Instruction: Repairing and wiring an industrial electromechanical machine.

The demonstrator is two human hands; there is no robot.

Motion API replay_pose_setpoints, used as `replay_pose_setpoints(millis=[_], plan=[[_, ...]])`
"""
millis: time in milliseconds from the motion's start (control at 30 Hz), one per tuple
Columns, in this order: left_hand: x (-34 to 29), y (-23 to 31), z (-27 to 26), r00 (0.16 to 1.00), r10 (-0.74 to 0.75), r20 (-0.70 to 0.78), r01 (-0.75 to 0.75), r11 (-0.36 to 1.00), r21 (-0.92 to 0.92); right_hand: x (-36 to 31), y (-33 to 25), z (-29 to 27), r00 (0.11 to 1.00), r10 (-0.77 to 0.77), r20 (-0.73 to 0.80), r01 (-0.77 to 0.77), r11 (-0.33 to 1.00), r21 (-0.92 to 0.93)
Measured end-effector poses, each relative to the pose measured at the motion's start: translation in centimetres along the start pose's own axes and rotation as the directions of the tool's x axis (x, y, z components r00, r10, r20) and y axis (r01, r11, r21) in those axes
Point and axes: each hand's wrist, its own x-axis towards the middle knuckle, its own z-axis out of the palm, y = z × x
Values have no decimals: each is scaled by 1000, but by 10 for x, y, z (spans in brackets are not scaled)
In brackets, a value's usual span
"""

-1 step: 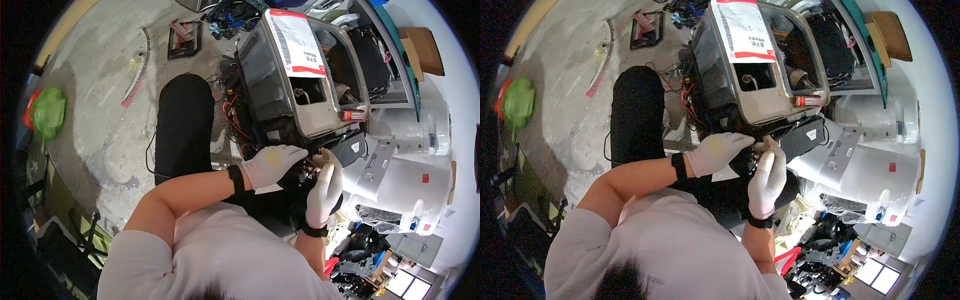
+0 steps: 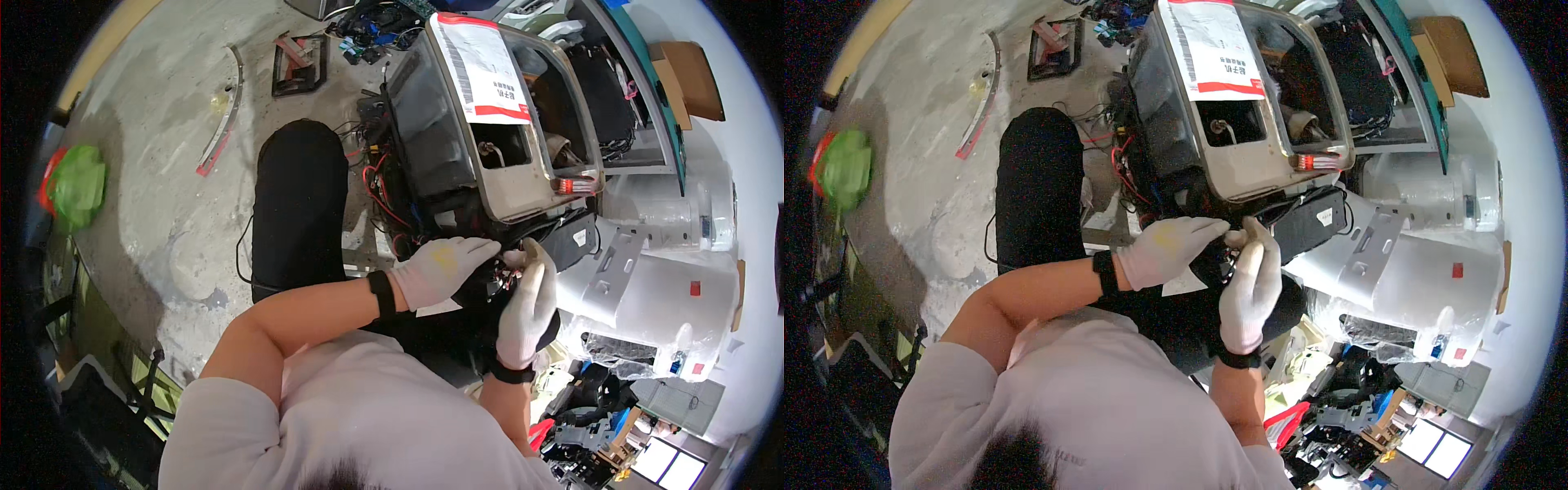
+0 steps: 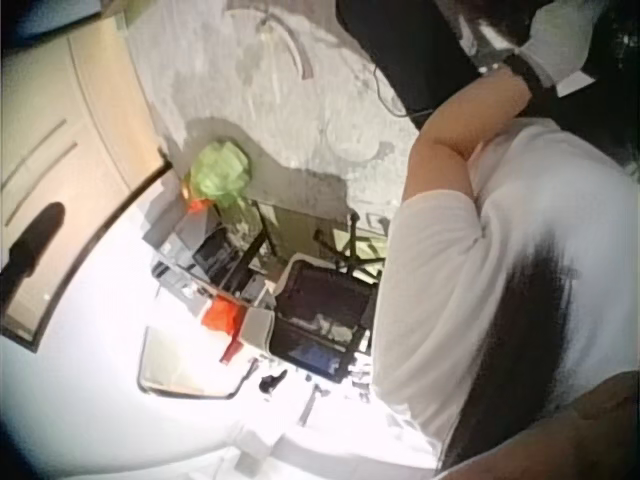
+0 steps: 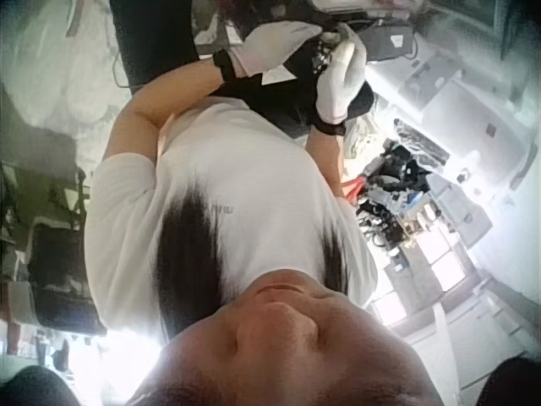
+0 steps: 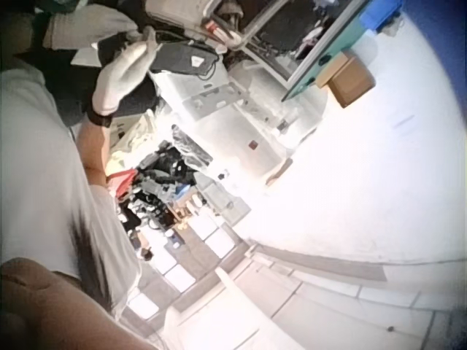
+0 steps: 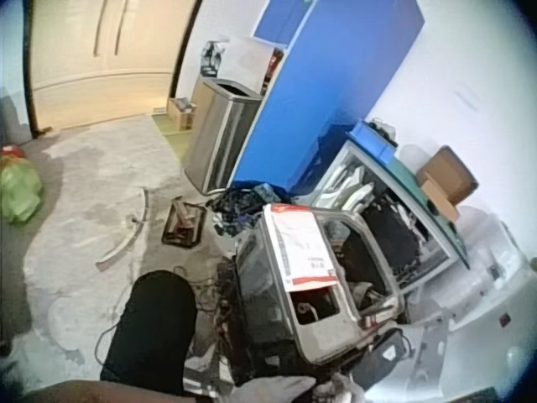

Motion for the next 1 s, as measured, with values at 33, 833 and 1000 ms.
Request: replay_pose_setpoints(millis=[33,833,1000], plan=[[-6,1,0,998,-40,-45,39,999,-27,0,2,2,999,28,22,-28,1000,4],[-77,10,-44,910,-308,277,336,940,-60,-10,38,-6,976,-204,-73,158,902,-403],[-77,17,-45,882,-367,295,383,924,3,-7,43,-12,986,-155,-60,124,926,-357]])
